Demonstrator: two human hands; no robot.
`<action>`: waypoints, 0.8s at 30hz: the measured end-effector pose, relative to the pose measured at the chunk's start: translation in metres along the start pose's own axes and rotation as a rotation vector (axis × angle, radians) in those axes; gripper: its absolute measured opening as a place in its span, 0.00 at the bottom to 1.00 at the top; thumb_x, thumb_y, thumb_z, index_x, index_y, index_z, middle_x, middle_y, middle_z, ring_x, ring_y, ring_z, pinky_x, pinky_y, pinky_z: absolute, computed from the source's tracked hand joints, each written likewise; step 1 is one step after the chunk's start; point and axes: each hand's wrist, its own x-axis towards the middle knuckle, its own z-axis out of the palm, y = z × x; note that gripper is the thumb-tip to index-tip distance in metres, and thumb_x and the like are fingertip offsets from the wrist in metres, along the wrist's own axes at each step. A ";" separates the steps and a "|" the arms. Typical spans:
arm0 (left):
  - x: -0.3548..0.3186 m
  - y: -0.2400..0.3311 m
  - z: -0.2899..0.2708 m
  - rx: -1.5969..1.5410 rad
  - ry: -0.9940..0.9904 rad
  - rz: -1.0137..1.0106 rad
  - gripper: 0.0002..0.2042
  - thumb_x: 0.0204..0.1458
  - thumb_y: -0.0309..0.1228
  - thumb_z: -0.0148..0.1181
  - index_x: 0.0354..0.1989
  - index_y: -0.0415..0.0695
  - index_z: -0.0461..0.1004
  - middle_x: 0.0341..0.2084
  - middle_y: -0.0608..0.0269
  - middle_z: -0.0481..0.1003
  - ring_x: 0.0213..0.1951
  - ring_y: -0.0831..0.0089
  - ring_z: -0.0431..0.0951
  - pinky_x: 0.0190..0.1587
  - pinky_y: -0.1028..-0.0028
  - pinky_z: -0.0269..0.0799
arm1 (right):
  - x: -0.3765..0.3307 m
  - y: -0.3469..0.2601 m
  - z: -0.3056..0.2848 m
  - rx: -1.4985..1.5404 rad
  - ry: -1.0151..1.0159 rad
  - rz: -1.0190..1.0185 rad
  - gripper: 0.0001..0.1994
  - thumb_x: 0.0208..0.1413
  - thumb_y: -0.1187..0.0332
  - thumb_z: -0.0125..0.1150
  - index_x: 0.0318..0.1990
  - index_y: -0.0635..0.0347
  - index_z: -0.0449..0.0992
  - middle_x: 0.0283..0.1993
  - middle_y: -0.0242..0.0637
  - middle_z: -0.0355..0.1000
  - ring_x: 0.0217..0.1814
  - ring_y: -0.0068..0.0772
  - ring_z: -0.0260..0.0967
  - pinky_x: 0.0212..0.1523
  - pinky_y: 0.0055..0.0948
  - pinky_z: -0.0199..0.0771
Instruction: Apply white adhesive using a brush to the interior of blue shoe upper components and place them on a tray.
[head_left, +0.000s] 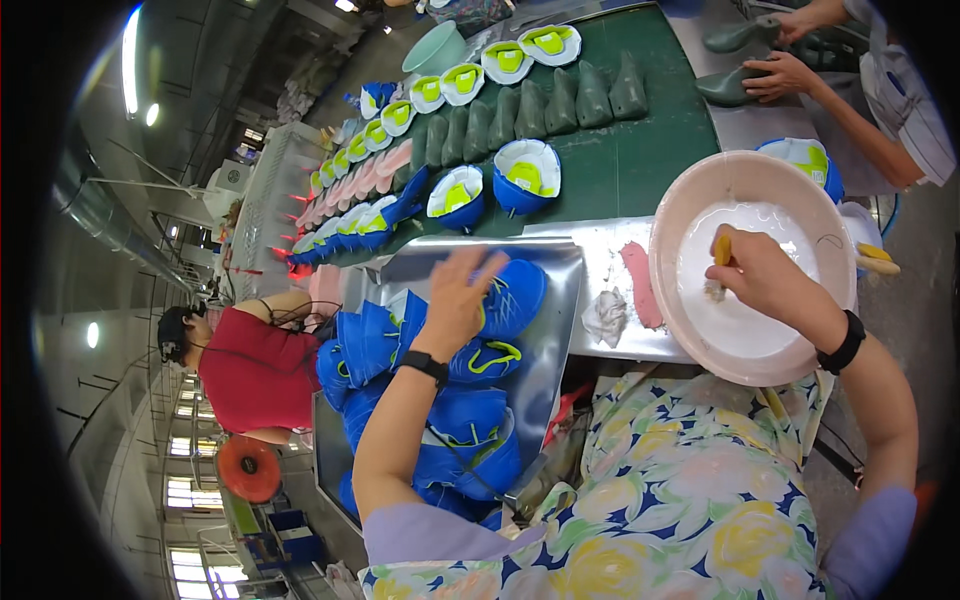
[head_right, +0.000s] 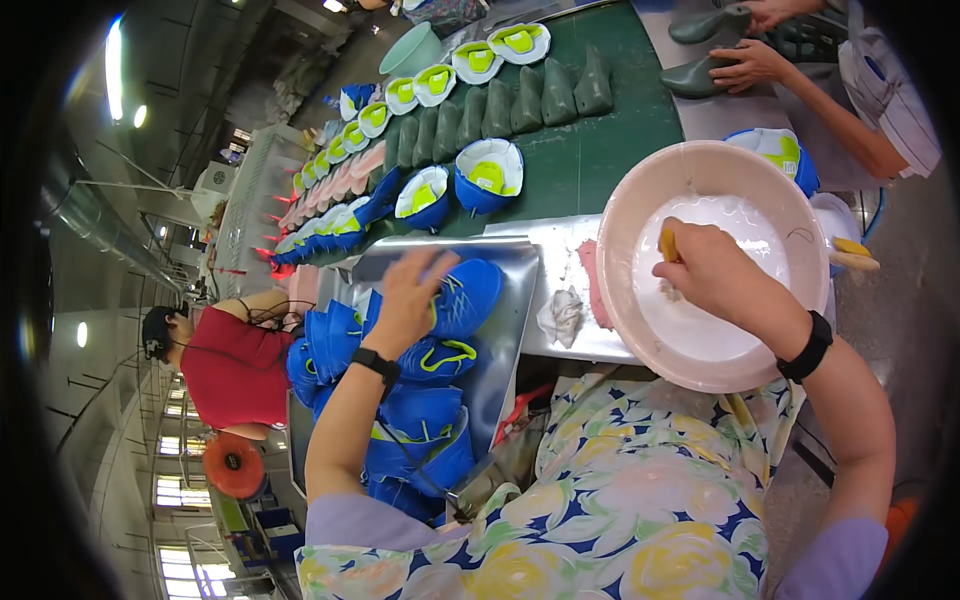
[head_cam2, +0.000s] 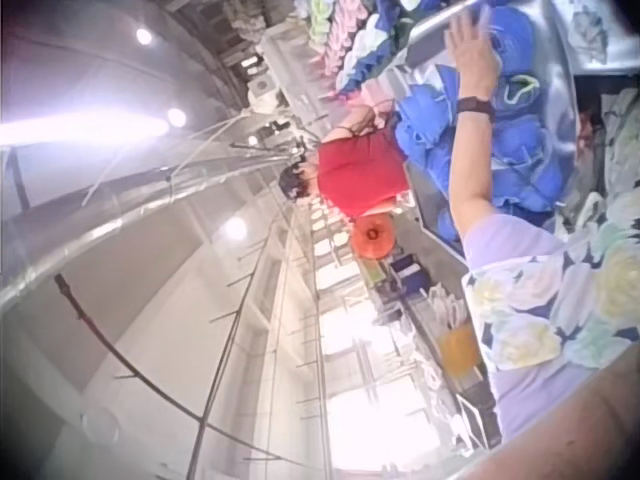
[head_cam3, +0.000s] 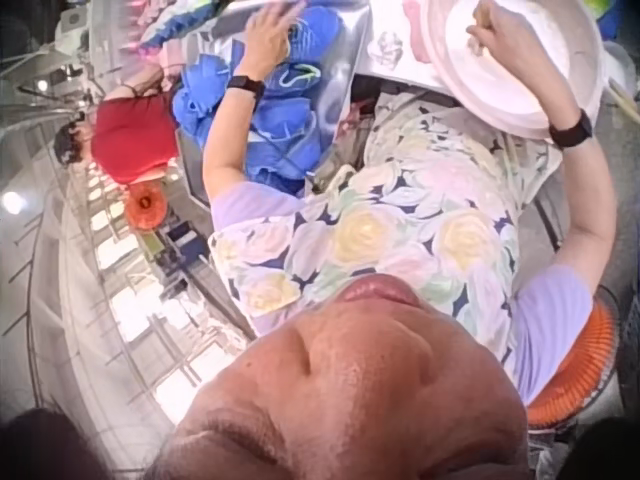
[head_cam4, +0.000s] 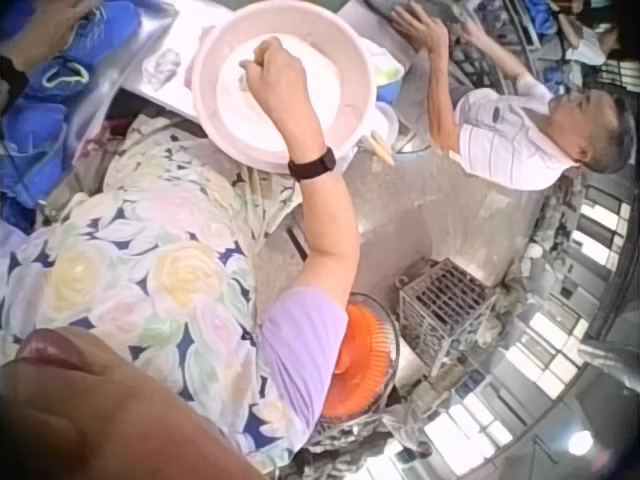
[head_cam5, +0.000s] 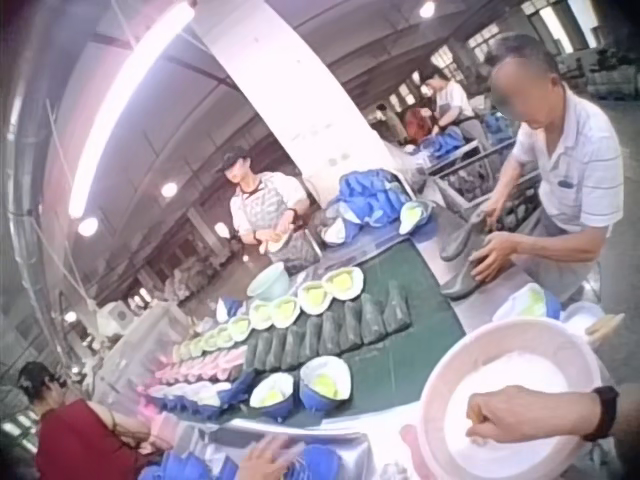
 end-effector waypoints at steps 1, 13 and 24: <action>0.000 -0.008 0.007 -0.111 -0.116 0.154 0.28 0.43 0.25 0.63 0.58 0.53 0.74 0.63 0.58 0.70 0.63 0.56 0.68 0.62 0.49 0.60 | 0.002 0.002 0.006 0.039 0.022 -0.045 0.10 0.54 0.71 0.67 0.37 0.64 0.73 0.32 0.50 0.76 0.36 0.53 0.76 0.38 0.39 0.74; 0.083 -0.004 -0.079 -1.579 0.103 -0.236 0.19 0.59 0.31 0.59 0.58 0.41 0.70 0.48 0.58 0.79 0.49 0.63 0.80 0.53 0.65 0.76 | -0.028 0.041 -0.083 -0.070 0.172 -0.163 0.10 0.54 0.67 0.66 0.38 0.64 0.74 0.36 0.48 0.77 0.39 0.53 0.76 0.41 0.42 0.74; 0.177 0.150 -0.086 -1.956 -0.182 -0.111 0.20 0.60 0.32 0.59 0.60 0.41 0.70 0.49 0.57 0.78 0.50 0.64 0.80 0.55 0.66 0.75 | -0.011 0.006 -0.122 0.235 0.320 -0.370 0.13 0.57 0.65 0.67 0.39 0.63 0.69 0.34 0.46 0.78 0.34 0.51 0.75 0.36 0.38 0.72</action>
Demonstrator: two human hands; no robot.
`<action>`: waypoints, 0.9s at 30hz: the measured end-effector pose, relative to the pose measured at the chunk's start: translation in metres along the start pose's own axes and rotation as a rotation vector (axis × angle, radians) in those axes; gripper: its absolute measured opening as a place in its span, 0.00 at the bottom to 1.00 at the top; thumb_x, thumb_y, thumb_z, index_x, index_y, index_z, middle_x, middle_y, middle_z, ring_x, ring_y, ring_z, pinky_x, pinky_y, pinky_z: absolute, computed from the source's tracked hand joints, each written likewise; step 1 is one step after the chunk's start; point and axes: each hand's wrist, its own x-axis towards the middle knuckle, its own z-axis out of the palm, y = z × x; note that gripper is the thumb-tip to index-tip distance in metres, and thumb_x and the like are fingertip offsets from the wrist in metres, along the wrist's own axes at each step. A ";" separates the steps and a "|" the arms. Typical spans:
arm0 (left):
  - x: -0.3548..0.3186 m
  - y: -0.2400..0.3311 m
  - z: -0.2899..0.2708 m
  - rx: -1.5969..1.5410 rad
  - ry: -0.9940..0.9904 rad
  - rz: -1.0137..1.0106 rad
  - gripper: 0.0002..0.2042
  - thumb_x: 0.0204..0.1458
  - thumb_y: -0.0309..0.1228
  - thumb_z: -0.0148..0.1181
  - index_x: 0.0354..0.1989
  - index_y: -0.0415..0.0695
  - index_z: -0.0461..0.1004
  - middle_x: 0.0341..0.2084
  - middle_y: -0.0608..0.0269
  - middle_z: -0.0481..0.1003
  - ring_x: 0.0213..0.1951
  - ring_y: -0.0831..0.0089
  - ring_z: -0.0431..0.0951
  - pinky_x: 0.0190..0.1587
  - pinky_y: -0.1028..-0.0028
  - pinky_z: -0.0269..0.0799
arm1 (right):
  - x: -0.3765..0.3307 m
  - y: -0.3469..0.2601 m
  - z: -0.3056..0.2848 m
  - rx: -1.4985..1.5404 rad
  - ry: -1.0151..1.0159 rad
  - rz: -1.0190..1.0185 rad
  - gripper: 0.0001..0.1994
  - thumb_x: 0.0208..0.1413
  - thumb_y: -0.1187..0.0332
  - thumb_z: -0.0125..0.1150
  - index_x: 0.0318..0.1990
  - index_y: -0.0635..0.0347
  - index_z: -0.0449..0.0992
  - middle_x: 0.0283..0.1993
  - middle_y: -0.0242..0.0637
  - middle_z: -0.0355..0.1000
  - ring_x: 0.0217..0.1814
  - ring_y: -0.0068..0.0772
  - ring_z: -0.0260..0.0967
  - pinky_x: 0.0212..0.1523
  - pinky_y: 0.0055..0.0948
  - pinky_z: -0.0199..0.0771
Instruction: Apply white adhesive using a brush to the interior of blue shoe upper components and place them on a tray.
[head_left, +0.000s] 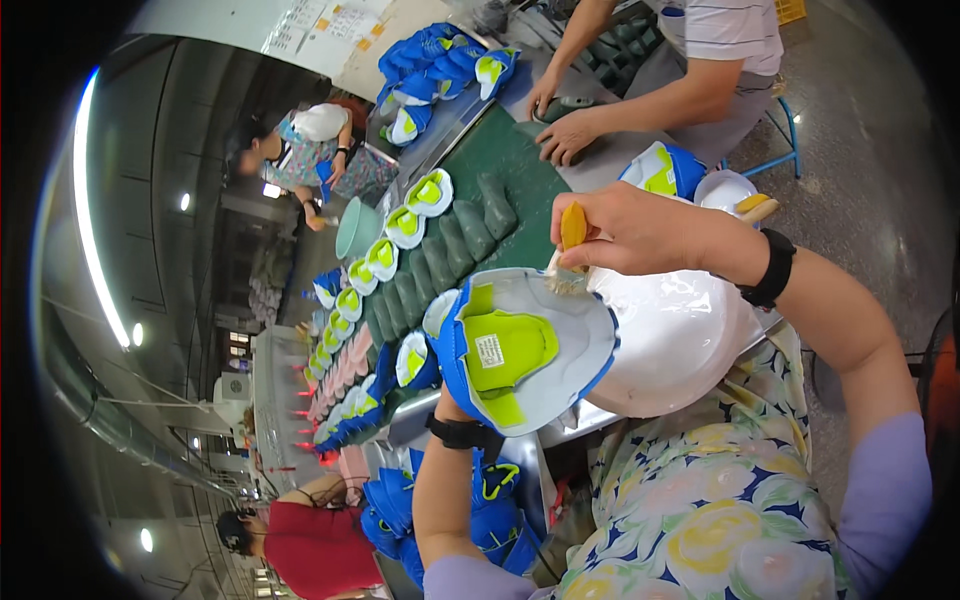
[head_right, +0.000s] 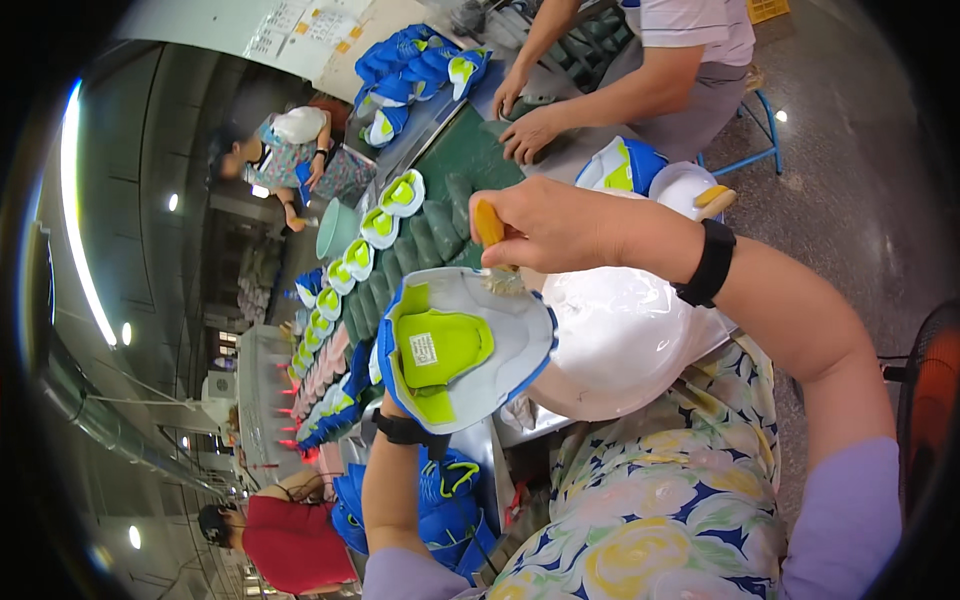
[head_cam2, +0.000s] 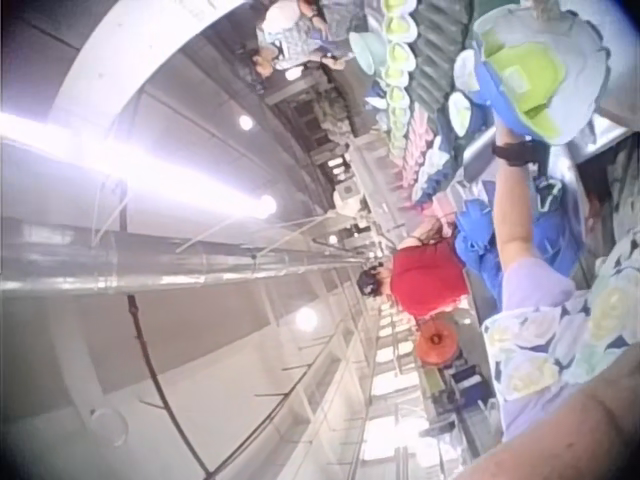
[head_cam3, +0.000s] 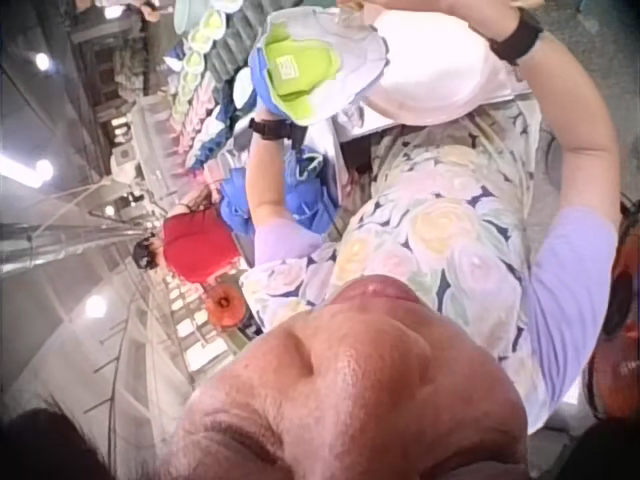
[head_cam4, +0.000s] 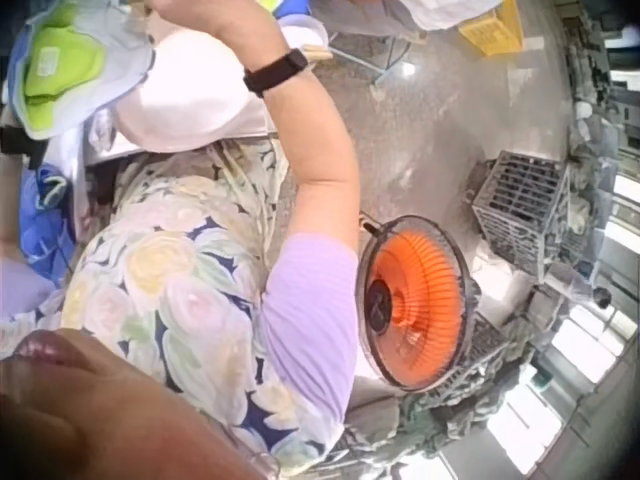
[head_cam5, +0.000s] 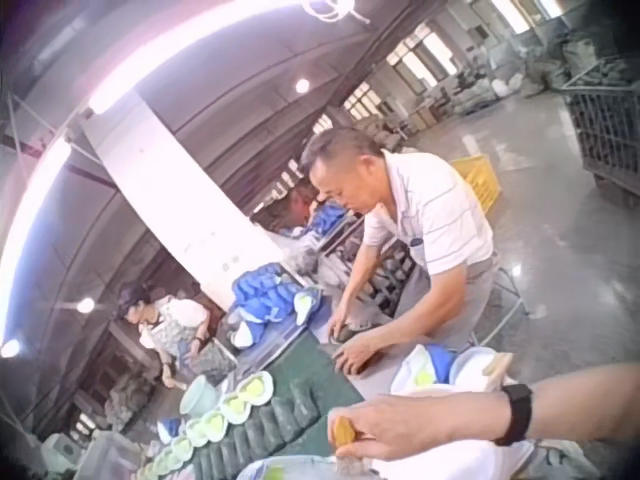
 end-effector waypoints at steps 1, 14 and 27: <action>0.002 -0.001 0.006 0.021 0.035 0.038 0.20 0.60 0.32 0.59 0.60 0.41 0.70 0.49 0.57 0.78 0.51 0.65 0.80 0.55 0.66 0.75 | -0.003 -0.002 -0.005 -0.045 0.055 0.064 0.14 0.56 0.64 0.67 0.38 0.64 0.69 0.33 0.47 0.77 0.34 0.51 0.75 0.35 0.37 0.73; 0.036 -0.043 0.030 0.533 0.674 0.698 0.21 0.61 0.32 0.58 0.61 0.41 0.69 0.51 0.57 0.77 0.52 0.66 0.79 0.57 0.66 0.74 | -0.034 0.016 0.046 0.368 0.446 0.519 0.16 0.55 0.61 0.67 0.35 0.70 0.75 0.27 0.42 0.76 0.25 0.29 0.76 0.28 0.26 0.75; 0.026 -0.011 -0.021 -0.123 0.147 0.068 0.24 0.61 0.40 0.59 0.63 0.43 0.69 0.54 0.54 0.76 0.55 0.61 0.78 0.60 0.60 0.74 | -0.042 0.006 0.036 0.323 0.383 0.186 0.09 0.58 0.68 0.68 0.40 0.61 0.76 0.34 0.35 0.78 0.36 0.26 0.76 0.39 0.25 0.74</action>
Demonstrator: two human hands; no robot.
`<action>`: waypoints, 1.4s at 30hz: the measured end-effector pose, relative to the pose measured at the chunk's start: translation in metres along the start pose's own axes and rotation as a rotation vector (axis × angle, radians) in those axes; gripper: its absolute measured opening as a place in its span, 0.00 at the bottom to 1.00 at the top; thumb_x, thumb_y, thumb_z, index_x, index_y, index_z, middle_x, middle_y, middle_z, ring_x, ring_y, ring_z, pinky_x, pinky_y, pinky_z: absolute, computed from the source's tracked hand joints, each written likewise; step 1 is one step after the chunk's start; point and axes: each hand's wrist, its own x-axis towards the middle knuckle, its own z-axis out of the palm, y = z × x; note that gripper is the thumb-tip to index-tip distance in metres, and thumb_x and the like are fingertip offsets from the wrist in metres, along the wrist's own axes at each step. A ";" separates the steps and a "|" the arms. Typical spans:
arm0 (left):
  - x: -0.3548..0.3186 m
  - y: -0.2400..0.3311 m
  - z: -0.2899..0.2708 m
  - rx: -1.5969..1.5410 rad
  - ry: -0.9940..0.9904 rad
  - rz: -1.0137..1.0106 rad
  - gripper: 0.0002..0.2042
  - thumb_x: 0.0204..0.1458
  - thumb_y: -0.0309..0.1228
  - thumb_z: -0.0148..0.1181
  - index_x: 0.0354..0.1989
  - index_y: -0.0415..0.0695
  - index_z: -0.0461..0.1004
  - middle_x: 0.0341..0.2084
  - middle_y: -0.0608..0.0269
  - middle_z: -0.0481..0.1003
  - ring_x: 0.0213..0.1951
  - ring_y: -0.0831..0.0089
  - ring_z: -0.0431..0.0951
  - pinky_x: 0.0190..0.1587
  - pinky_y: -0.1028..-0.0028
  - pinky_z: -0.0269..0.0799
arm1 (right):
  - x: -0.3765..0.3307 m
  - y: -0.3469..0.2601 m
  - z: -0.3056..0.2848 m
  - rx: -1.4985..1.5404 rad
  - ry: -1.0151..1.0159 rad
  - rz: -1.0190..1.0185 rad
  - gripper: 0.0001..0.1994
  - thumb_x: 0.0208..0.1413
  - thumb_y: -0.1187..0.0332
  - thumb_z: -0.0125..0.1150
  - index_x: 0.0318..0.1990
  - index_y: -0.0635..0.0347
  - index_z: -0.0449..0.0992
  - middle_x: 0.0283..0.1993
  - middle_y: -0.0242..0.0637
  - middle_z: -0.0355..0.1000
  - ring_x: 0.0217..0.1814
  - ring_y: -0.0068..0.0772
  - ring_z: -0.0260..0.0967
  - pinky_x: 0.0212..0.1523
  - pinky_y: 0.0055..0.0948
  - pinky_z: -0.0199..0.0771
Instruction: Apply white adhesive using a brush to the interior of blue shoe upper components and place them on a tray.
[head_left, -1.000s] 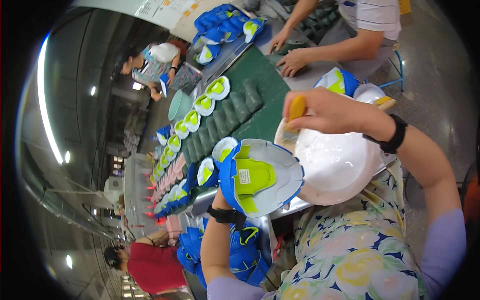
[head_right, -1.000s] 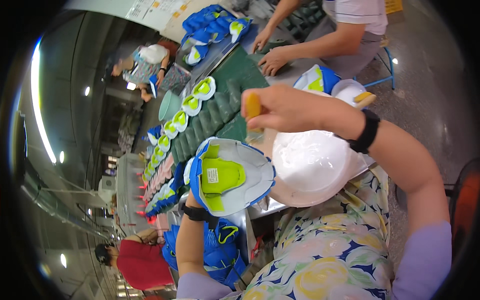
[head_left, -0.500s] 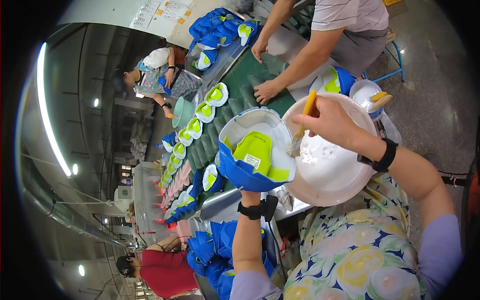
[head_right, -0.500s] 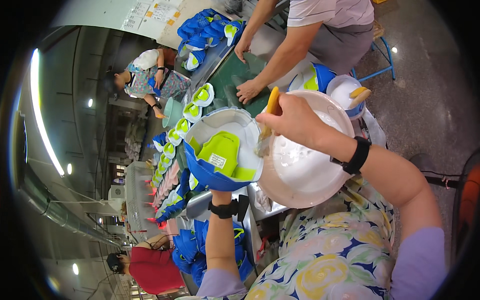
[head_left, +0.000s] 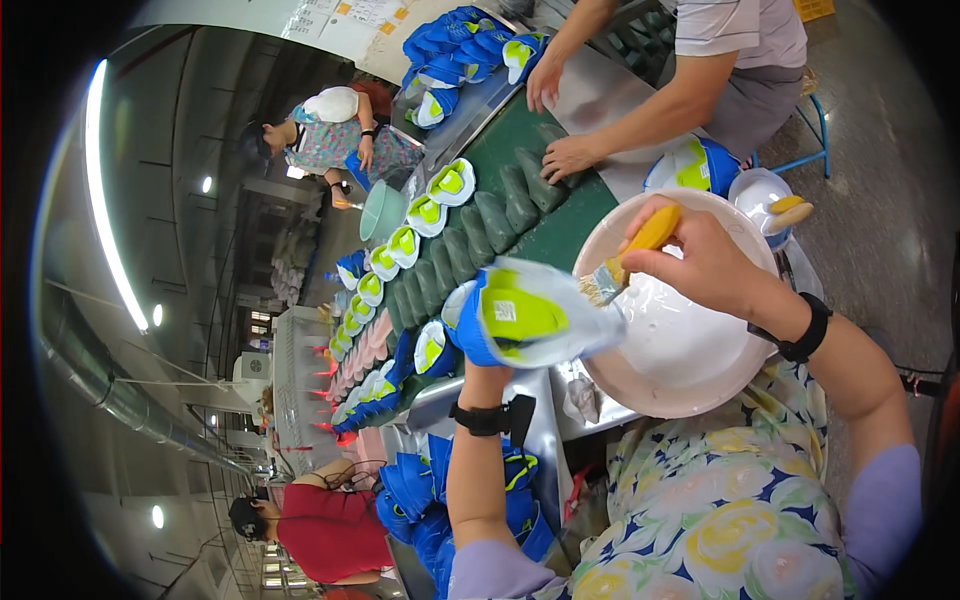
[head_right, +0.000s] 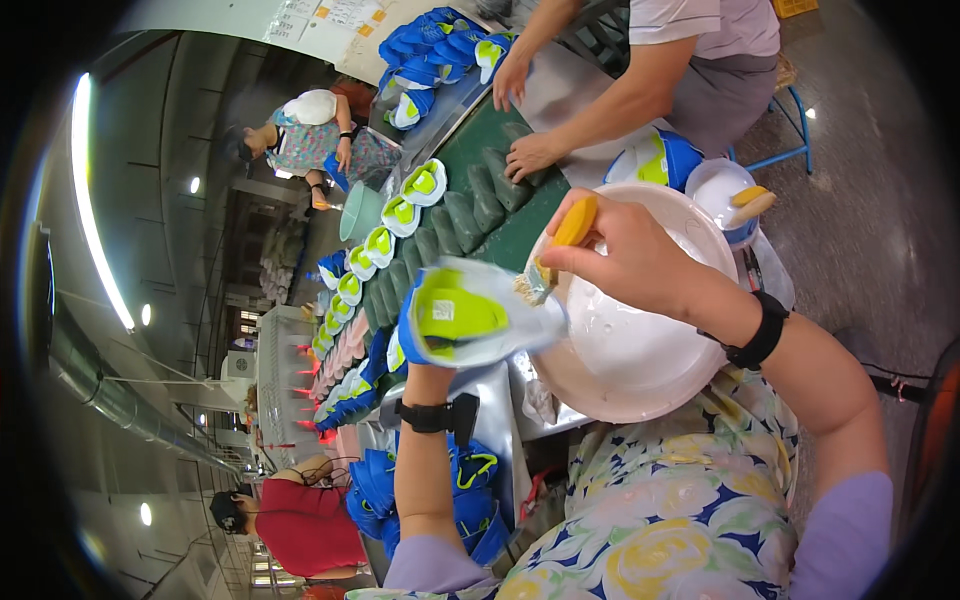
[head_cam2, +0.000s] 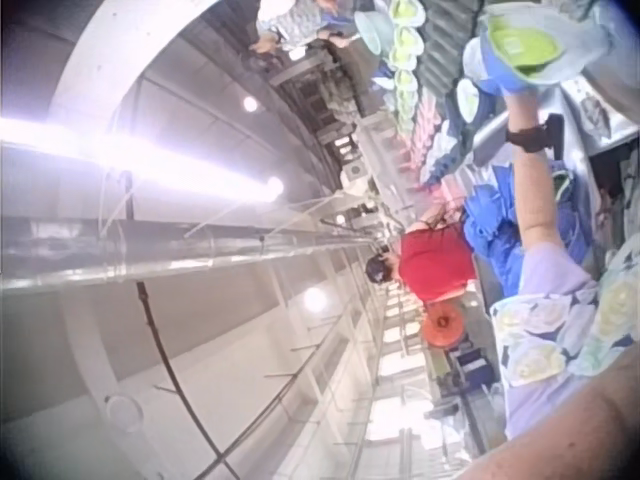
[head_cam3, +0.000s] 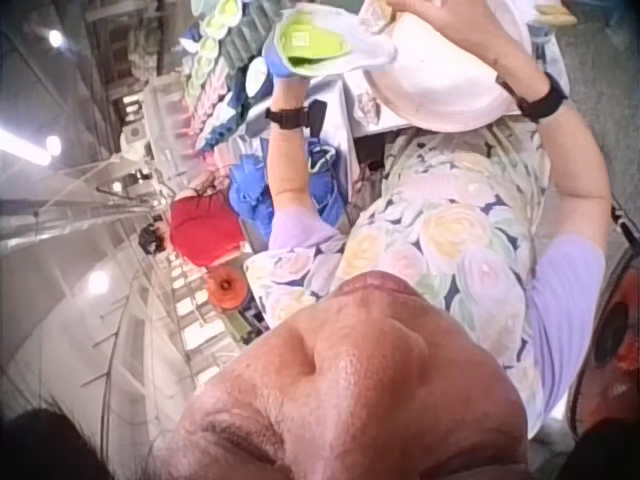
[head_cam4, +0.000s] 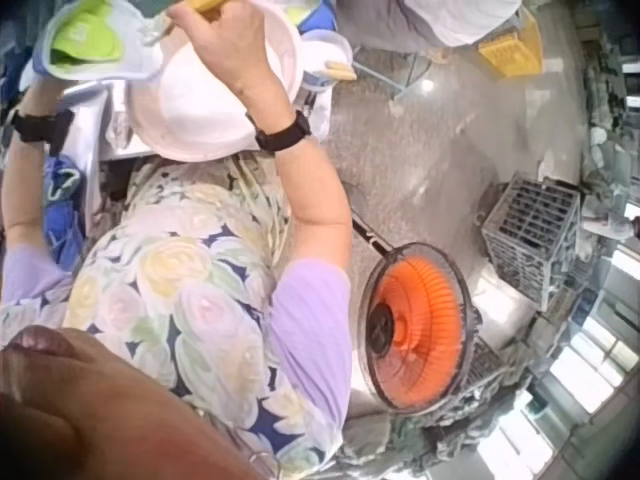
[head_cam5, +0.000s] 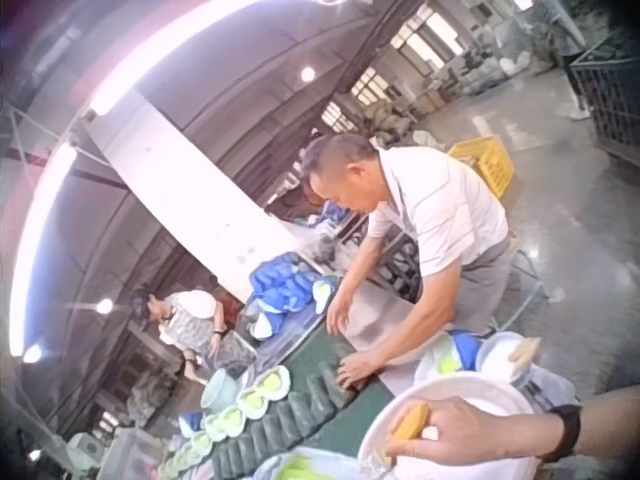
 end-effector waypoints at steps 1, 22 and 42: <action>-0.011 -0.011 0.000 -0.261 -0.238 -0.039 0.27 0.63 0.46 0.54 0.65 0.43 0.67 0.57 0.53 0.74 0.58 0.58 0.76 0.62 0.56 0.72 | 0.000 -0.002 -0.002 -0.061 -0.023 -0.073 0.09 0.58 0.68 0.67 0.41 0.61 0.76 0.35 0.35 0.78 0.36 0.28 0.77 0.40 0.27 0.74; -0.045 -0.051 0.056 -0.131 -0.009 -0.142 0.31 0.64 0.53 0.48 0.67 0.42 0.64 0.60 0.52 0.72 0.60 0.55 0.74 0.63 0.51 0.72 | 0.024 0.000 0.010 -0.398 -0.280 -0.140 0.10 0.58 0.67 0.63 0.41 0.61 0.69 0.31 0.49 0.75 0.39 0.56 0.75 0.41 0.42 0.74; -0.047 -0.006 0.038 -0.359 -0.039 -0.304 0.27 0.67 0.50 0.42 0.62 0.39 0.68 0.47 0.47 0.79 0.48 0.52 0.82 0.52 0.50 0.80 | -0.008 -0.006 -0.025 -0.729 -0.306 -0.560 0.08 0.55 0.70 0.64 0.42 0.57 0.76 0.40 0.41 0.77 0.44 0.48 0.75 0.46 0.45 0.74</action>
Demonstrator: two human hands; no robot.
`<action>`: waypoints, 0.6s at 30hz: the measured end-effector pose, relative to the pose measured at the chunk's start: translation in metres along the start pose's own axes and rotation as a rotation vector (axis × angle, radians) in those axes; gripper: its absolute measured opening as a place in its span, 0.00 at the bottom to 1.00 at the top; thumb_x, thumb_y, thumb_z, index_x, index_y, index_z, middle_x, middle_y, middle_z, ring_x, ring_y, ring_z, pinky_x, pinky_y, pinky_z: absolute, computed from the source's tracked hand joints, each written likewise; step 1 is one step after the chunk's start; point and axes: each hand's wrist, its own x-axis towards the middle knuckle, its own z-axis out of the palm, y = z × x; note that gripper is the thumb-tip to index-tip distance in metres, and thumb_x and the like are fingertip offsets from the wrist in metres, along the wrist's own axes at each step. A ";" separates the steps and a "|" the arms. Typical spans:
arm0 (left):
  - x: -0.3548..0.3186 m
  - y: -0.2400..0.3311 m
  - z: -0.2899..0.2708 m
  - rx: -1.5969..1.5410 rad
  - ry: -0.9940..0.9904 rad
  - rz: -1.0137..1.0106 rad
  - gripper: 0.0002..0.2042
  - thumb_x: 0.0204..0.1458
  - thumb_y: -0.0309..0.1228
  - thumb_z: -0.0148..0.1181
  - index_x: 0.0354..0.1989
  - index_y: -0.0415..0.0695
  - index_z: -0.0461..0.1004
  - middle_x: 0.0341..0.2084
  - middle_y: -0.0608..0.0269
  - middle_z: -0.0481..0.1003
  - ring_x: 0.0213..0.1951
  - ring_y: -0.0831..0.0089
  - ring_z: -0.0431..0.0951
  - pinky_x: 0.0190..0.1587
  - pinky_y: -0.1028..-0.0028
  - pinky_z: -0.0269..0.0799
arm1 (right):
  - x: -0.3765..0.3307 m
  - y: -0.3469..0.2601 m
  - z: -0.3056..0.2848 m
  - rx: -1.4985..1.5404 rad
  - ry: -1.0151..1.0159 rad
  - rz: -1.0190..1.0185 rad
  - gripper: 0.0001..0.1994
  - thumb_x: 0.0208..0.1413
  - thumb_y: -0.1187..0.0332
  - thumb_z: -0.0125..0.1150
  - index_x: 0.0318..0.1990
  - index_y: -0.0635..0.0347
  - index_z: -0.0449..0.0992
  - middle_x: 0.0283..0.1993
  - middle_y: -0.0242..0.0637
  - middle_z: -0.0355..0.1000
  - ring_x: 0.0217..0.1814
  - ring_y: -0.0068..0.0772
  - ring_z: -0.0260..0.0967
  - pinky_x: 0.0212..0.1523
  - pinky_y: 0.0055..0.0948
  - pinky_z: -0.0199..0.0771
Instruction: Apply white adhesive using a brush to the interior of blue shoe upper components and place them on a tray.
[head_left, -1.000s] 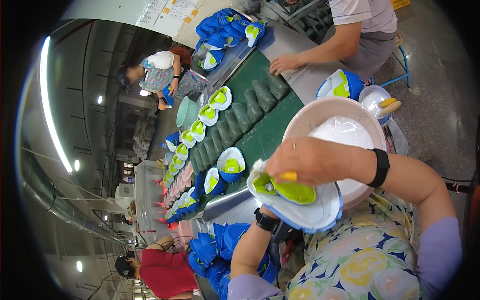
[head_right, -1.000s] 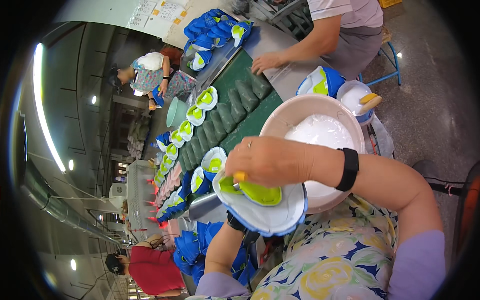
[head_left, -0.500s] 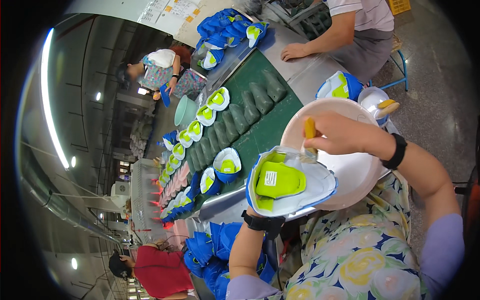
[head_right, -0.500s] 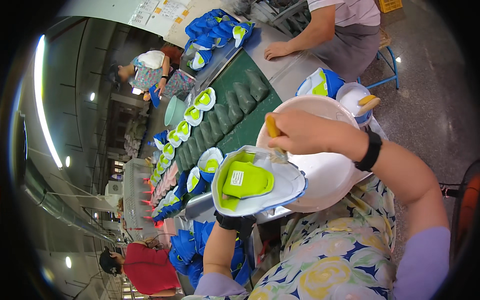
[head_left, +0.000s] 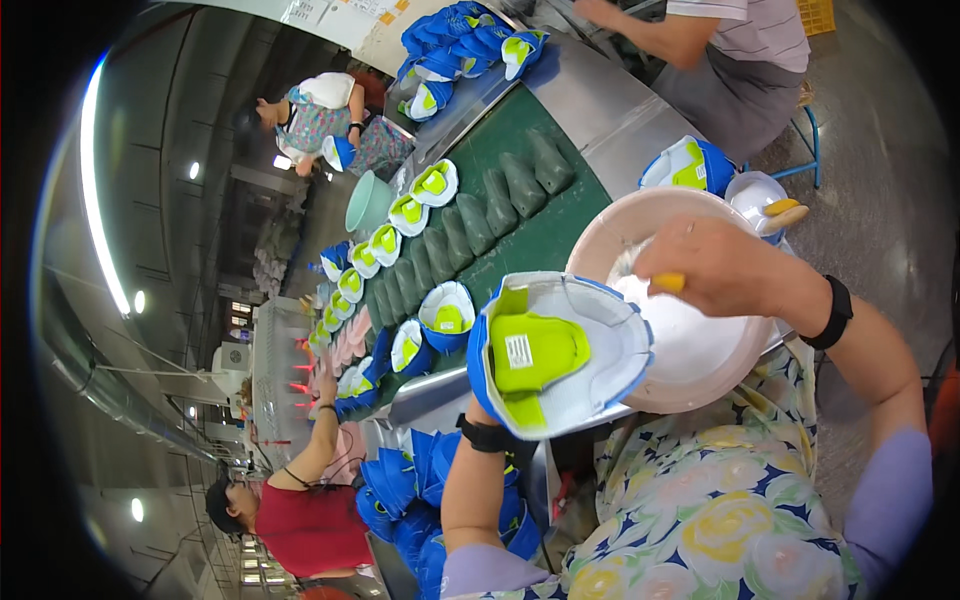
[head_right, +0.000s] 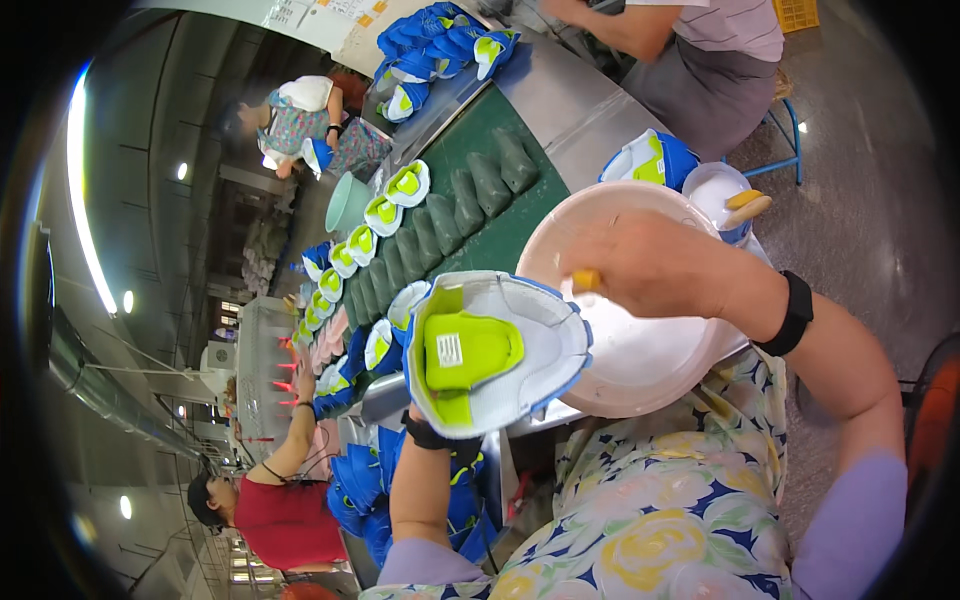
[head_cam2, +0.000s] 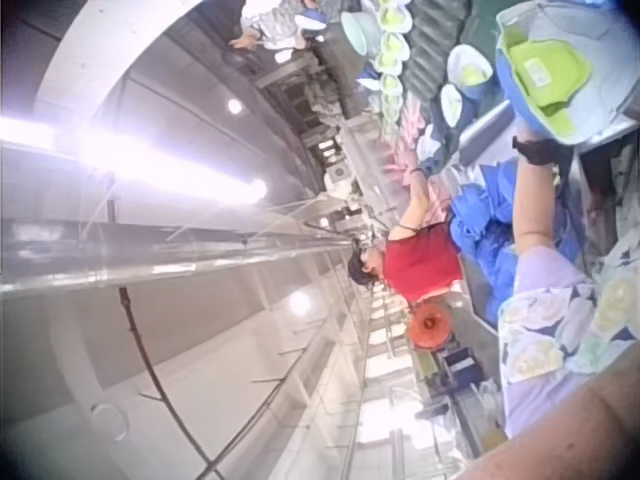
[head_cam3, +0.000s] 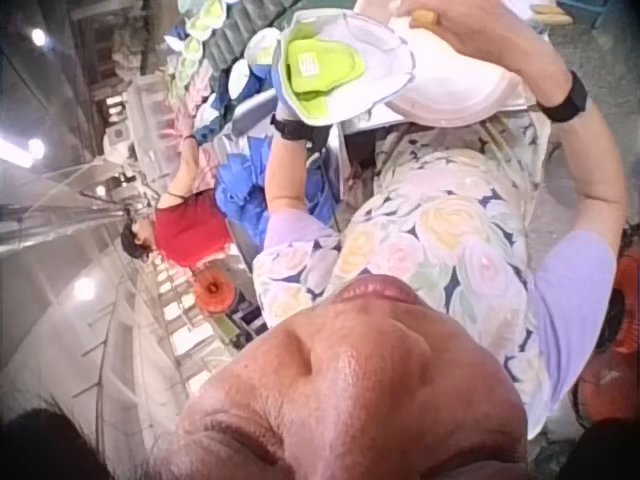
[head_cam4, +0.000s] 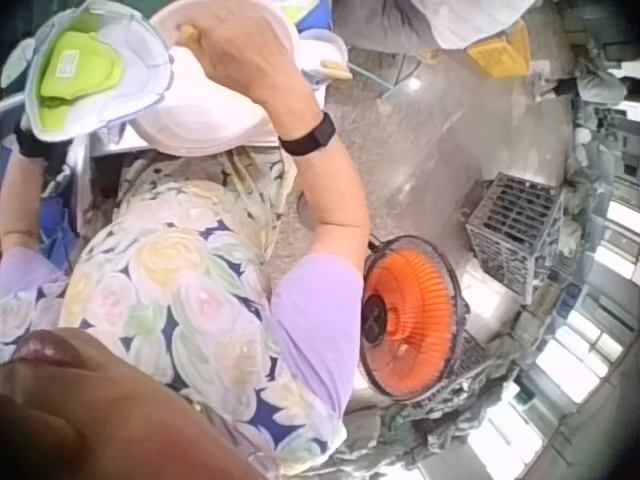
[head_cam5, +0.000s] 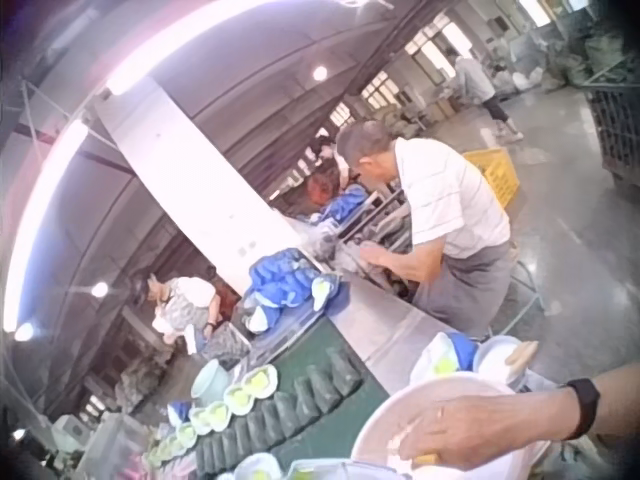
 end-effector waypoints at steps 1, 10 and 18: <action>0.005 -0.003 -0.002 0.011 0.083 -0.008 0.27 0.67 0.50 0.42 0.62 0.40 0.68 0.47 0.47 0.79 0.47 0.53 0.82 0.52 0.52 0.80 | 0.001 -0.001 -0.005 0.076 0.052 0.056 0.09 0.57 0.69 0.64 0.44 0.56 0.77 0.43 0.41 0.77 0.45 0.47 0.75 0.48 0.44 0.74; 0.008 -0.017 0.010 0.039 0.009 0.063 0.25 0.68 0.46 0.42 0.62 0.39 0.67 0.46 0.48 0.79 0.45 0.56 0.83 0.49 0.57 0.82 | 0.015 -0.011 0.003 0.233 -0.133 0.110 0.08 0.58 0.67 0.64 0.41 0.57 0.74 0.38 0.43 0.76 0.42 0.51 0.74 0.43 0.44 0.73; 0.012 -0.012 -0.009 -0.058 -0.098 0.069 0.24 0.67 0.45 0.44 0.64 0.40 0.66 0.54 0.47 0.76 0.52 0.55 0.80 0.55 0.55 0.78 | 0.044 -0.011 0.024 0.303 0.100 0.249 0.13 0.55 0.68 0.69 0.41 0.61 0.72 0.32 0.48 0.75 0.34 0.55 0.73 0.35 0.41 0.73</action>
